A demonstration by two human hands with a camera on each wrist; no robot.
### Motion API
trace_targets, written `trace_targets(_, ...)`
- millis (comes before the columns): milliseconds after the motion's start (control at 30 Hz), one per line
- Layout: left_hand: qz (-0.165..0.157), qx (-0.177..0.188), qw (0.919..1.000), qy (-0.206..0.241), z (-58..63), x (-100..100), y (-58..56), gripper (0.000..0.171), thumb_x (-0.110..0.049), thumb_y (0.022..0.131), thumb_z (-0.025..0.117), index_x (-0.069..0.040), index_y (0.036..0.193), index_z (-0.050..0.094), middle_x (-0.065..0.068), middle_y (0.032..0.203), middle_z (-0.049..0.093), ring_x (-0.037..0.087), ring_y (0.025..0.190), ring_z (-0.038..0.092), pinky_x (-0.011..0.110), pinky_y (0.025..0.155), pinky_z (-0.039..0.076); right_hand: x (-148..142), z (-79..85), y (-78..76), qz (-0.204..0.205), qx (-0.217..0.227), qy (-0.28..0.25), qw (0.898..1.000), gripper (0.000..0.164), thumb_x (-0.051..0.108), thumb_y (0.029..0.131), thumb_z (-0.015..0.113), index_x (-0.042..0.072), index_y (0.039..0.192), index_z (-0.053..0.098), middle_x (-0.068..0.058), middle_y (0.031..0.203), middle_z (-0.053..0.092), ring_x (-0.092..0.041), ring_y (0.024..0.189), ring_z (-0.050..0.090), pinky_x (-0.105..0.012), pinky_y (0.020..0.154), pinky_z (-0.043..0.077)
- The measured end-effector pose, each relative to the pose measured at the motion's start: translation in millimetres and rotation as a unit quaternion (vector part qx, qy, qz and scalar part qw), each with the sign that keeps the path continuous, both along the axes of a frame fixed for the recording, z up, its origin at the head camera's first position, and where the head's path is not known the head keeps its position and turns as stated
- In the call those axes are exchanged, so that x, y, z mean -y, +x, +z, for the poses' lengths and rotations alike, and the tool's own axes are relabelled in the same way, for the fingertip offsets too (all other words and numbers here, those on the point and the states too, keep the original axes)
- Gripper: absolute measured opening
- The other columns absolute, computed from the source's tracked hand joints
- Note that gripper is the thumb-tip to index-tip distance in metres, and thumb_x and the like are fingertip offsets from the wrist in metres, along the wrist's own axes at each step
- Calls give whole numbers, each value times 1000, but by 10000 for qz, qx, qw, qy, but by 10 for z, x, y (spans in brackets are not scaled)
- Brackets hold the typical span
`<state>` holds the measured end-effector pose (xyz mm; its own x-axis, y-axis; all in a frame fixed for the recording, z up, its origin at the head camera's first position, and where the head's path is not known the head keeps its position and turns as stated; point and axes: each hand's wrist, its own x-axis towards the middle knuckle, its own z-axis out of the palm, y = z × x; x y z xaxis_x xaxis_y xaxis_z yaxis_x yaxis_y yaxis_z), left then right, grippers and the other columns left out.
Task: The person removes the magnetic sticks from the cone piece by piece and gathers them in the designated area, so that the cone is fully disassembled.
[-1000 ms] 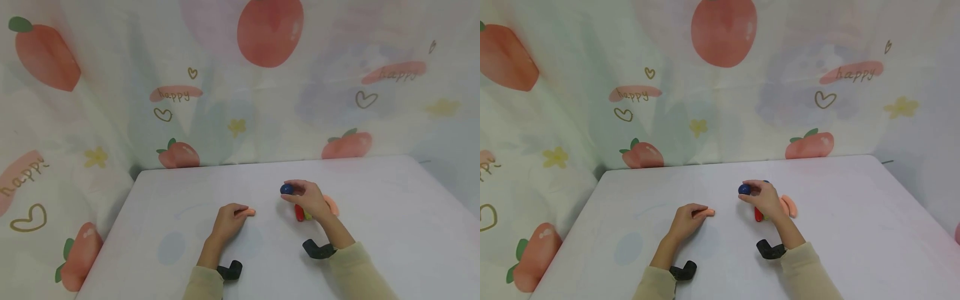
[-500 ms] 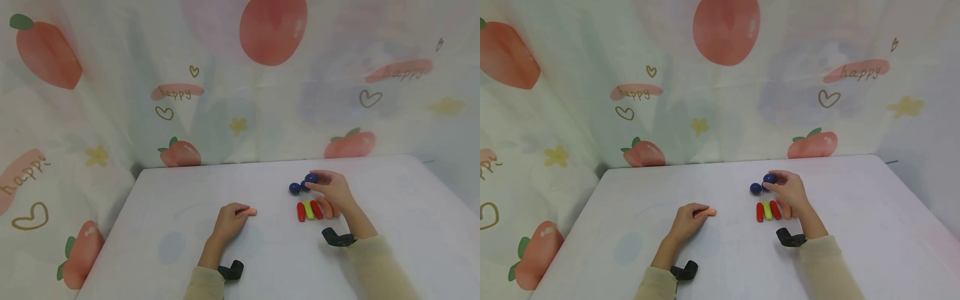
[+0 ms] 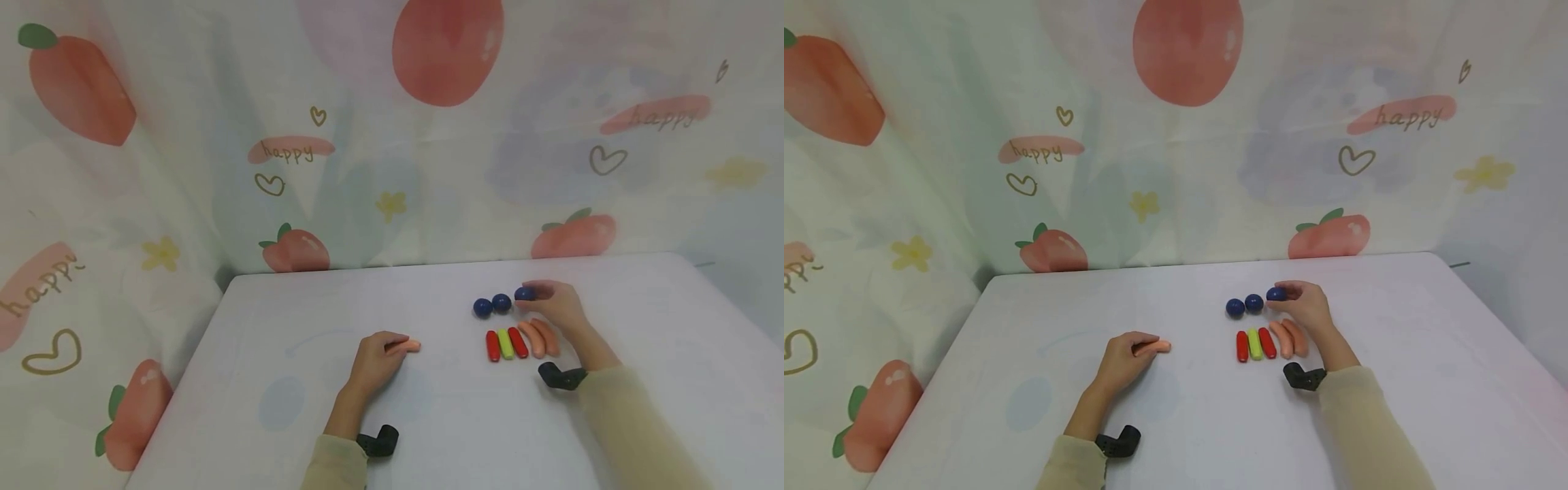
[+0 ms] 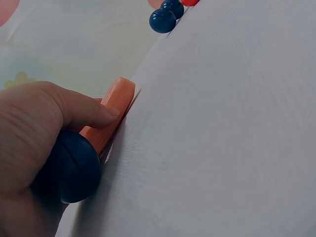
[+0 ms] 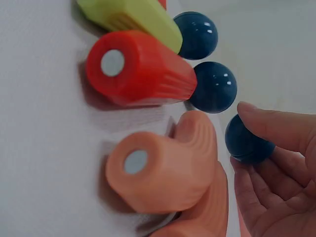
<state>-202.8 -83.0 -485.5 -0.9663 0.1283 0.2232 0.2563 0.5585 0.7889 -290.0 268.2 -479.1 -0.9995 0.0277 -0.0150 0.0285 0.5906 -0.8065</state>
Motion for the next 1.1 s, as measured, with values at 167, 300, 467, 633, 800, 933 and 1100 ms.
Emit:
trace_targets(167, 4, -15, 10000, 42, -1, -1, 2, 27, -31, 81, 71, -8, 95, 72, 0, 91, 68, 12, 86, 62, 26, 73, 50, 136, 253, 153, 174, 334, -38, 9993, 56, 19, 83, 69, -4, 129, 47, -28, 127, 47, -42, 114, 44, -51, 94, 37)
trace_targets(300, -32, -76, 10000, 27, -6, 7, 8, 20, -22, 82, 70, -7, 95, 72, 1, 92, 68, 13, 87, 62, 27, 73, 50, 137, 215, 127, 252, 460, 209, 9984, 52, 16, 83, 68, -3, 128, 48, -28, 127, 46, -42, 115, 43, -50, 94, 38)
trace_targets(467, -45, -69, 10000, -36, -11, 17, 18, 14, -10, 82, 67, -7, 96, 72, 2, 93, 67, 15, 89, 61, 29, 76, 49, 134, 158, 93, 423, 396, 296, 9979, 52, 13, 83, 68, -4, 128, 47, -28, 128, 46, -43, 115, 43, -51, 94, 38)
trace_targets(633, -30, -114, 9999, 3, -1, 10, 12, 15, -15, 83, 68, -7, 95, 72, 1, 92, 68, 14, 87, 61, 28, 75, 49, 155, 185, 111, 619, 254, 259, 9974, 55, 10, 83, 66, -5, 131, 44, -27, 130, 44, -43, 118, 41, -51, 95, 36)
trace_targets(800, -29, -105, 9999, 21, -13, -7, -2, 17, -20, 83, 69, -8, 94, 72, 0, 91, 68, 13, 87, 62, 27, 74, 49, 144, 222, 139, 640, 383, 232, 9969, 60, 12, 82, 67, -4, 134, 40, -28, 132, 42, -43, 119, 39, -51, 95, 36)
trace_targets(933, -39, -117, 9999, 7, -11, -10, 1, 15, -17, 83, 68, -7, 95, 72, 0, 92, 68, 14, 88, 62, 28, 75, 49, 127, 251, 153, 614, 509, 256, 9965, 67, 16, 82, 68, -1, 138, 35, -28, 135, 39, -44, 122, 36, -51, 95, 36)
trace_targets(1100, -40, -86, 10000, -2, 1, 6, 10, 16, -17, 83, 68, -7, 95, 72, 1, 93, 68, 14, 89, 61, 28, 75, 49, 165, 330, 223, 473, 434, 258, 9976, 71, 19, 82, 69, 0, 140, 32, -28, 137, 36, -46, 124, 31, -52, 94, 36)
